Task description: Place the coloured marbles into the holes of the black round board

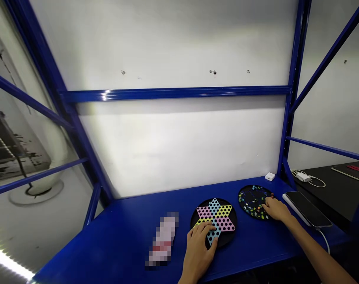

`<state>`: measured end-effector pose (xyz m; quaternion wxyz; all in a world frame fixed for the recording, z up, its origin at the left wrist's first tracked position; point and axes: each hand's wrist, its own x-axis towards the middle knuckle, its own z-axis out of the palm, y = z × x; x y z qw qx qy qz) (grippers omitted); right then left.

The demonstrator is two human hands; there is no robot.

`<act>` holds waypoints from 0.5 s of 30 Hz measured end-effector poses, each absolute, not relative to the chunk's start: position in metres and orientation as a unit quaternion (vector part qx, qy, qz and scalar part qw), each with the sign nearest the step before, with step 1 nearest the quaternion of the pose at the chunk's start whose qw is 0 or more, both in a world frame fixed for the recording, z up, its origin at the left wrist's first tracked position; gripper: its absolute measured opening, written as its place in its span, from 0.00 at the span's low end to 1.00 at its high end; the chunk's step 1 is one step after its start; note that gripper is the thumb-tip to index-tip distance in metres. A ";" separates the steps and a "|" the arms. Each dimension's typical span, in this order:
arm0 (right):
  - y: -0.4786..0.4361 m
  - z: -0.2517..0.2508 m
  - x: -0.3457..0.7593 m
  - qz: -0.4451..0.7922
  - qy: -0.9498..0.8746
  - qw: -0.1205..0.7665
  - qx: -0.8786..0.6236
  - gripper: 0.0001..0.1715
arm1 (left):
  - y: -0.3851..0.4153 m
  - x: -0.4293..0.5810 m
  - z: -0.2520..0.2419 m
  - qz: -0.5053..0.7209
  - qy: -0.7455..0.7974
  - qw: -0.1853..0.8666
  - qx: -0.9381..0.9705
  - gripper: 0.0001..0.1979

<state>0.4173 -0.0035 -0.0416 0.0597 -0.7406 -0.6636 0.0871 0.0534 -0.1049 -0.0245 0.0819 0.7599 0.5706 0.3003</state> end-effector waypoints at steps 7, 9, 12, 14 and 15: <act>0.005 -0.053 0.422 0.278 -0.581 0.343 -0.684 0.25 | -0.105 0.050 -0.027 0.297 0.540 0.065 0.785 0.12; 0.005 -0.049 0.426 0.412 -0.486 0.456 -0.621 0.27 | -0.106 0.049 -0.027 0.285 0.525 0.075 0.798 0.15; 0.001 -0.036 0.430 0.558 -0.342 0.563 -0.504 0.23 | -0.107 0.048 -0.027 0.261 0.511 0.097 0.813 0.19; -0.005 -0.028 0.431 0.585 -0.300 0.590 -0.468 0.19 | -0.107 0.047 -0.027 0.250 0.504 0.103 0.821 0.21; -0.008 -0.024 0.430 0.583 -0.298 0.594 -0.467 0.18 | -0.107 0.047 -0.027 0.247 0.500 0.102 0.824 0.23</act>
